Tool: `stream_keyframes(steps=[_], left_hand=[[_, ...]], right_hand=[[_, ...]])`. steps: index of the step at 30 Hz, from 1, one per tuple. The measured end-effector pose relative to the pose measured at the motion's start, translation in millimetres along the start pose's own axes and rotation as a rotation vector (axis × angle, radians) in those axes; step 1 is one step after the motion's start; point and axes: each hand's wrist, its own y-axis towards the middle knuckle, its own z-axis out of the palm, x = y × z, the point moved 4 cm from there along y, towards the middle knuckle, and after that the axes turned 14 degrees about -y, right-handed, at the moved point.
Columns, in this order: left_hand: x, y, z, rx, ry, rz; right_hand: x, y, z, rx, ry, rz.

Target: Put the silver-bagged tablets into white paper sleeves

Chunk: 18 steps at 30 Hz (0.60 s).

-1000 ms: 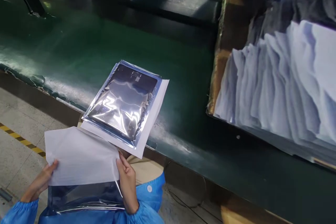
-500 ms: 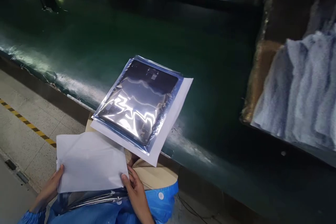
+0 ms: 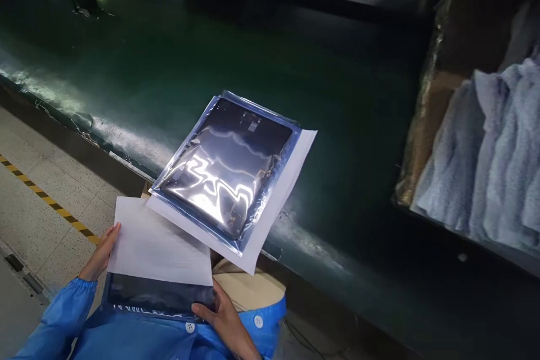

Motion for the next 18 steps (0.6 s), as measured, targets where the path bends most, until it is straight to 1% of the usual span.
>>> stream_keyframes(steps=[2, 4, 6, 9, 12, 18], left_hand=[[-2, 4, 4.5, -0.009, 0.001, 0.039], [-4, 5, 7.4, -0.025, -0.011, 0.073], [-8, 4, 8.8, -0.052, -0.027, 0.096], [-10, -2, 8.5, -0.068, -0.038, 0.096], [-7, -11, 4.0, -0.064, -0.032, 0.067], [0, -34, -10.0, -0.119, -0.022, 0.049]], right_hand=[[-4, 1, 0, -0.04, 0.009, 0.003], [-10, 0, 0, -0.046, 0.035, 0.03], [-17, -3, -2, -0.044, 0.072, 0.058], [-27, -8, -5, -0.105, 0.071, 0.083], [-34, -12, -6, -0.144, 0.021, 0.091], [-28, -12, -1, -0.1, 0.018, 0.109]])
